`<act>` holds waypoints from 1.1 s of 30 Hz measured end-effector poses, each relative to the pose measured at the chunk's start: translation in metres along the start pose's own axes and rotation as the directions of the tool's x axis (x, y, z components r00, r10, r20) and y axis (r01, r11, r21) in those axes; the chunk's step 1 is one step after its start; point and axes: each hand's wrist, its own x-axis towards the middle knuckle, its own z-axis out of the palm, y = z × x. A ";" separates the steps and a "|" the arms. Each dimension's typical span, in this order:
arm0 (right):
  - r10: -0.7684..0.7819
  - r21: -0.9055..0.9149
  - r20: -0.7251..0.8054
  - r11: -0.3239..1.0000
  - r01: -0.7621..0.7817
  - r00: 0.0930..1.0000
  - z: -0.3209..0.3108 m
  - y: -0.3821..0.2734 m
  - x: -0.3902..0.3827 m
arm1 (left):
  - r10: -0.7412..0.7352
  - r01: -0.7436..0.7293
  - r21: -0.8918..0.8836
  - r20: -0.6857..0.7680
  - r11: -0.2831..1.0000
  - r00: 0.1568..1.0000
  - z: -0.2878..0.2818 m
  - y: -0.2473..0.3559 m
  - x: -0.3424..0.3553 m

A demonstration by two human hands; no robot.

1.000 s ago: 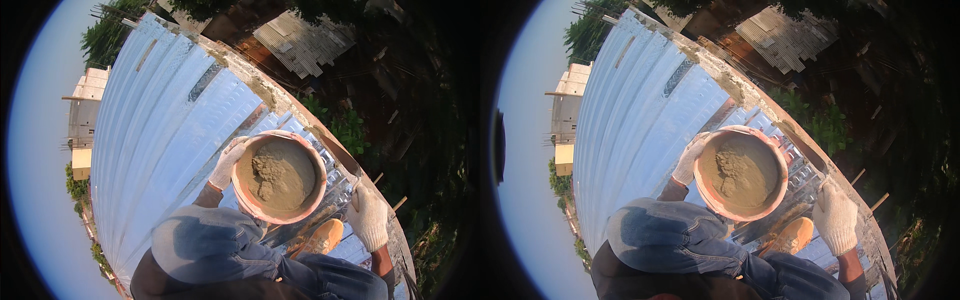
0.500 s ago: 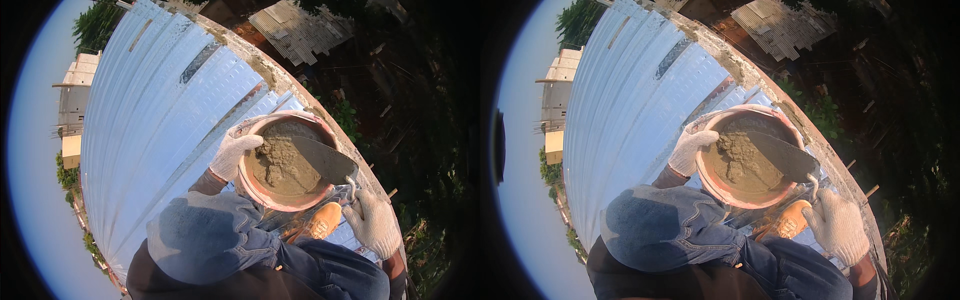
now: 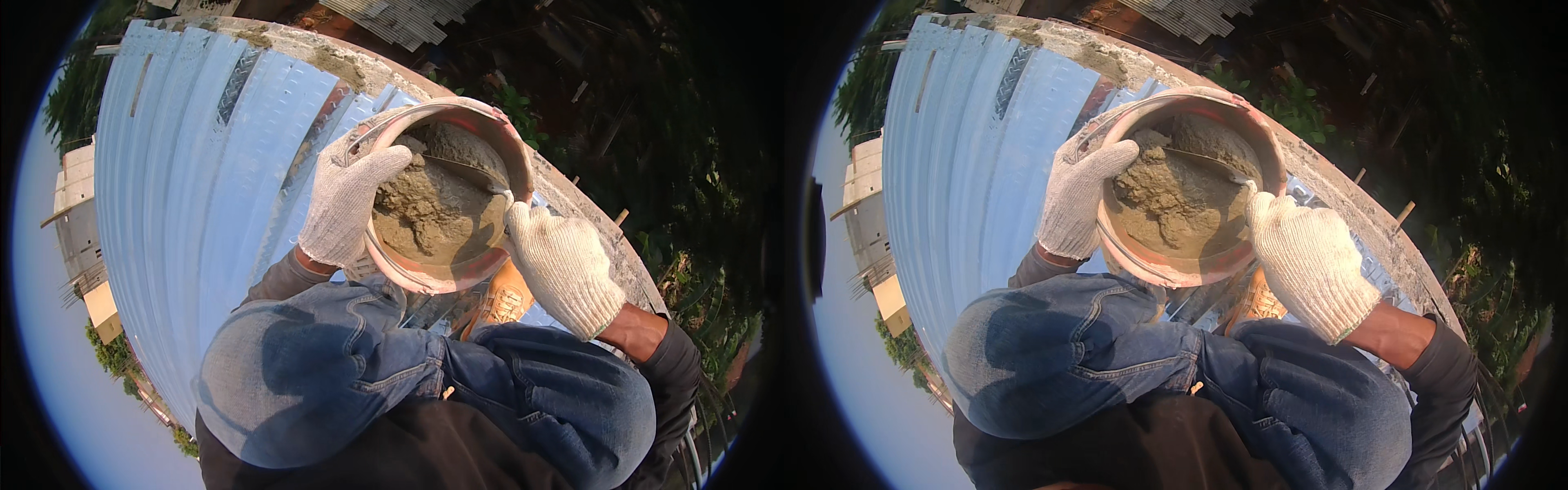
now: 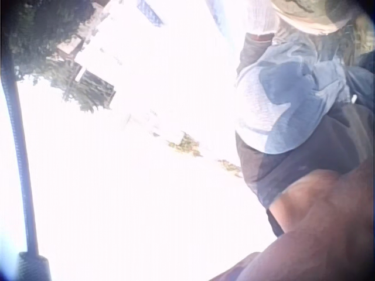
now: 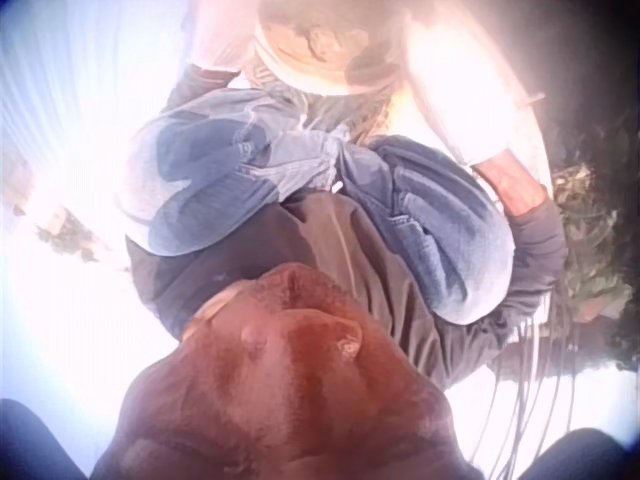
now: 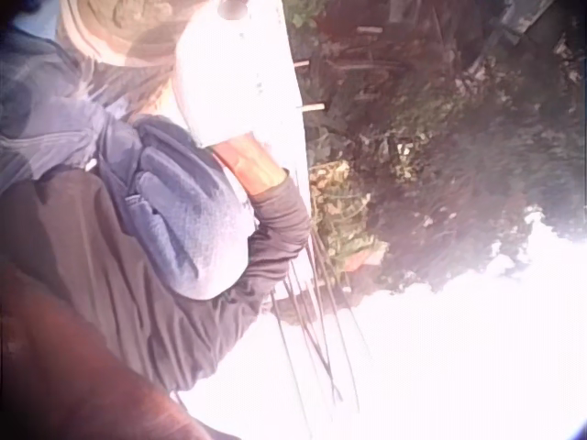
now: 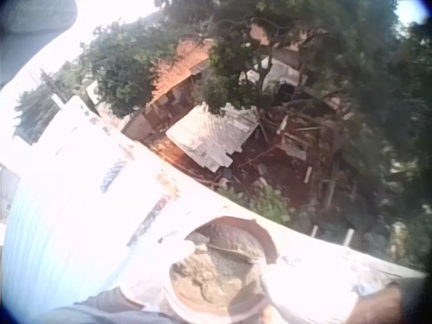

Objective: The person scoops cement from a bucket with a trowel and applies it to the edge of a corrugated metal roof. They repeatedly smooth the cement along the roof's edge, working methodically to cover the seam.

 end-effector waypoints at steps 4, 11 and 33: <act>-0.067 0.048 0.103 0.997 0.062 0.992 -0.030 0.004 -0.019 | -0.028 0.029 0.033 -0.029 0.999 0.999 0.007 0.004 0.002; 0.227 0.529 0.284 0.773 -0.350 0.931 -0.054 0.031 -0.056 | -0.085 0.086 0.011 -0.054 0.996 0.995 0.012 0.008 0.003; -0.060 0.926 0.133 0.363 -0.102 0.989 0.024 0.044 -0.066 | 0.016 -0.012 0.176 -0.020 0.984 1.000 -0.057 0.000 0.037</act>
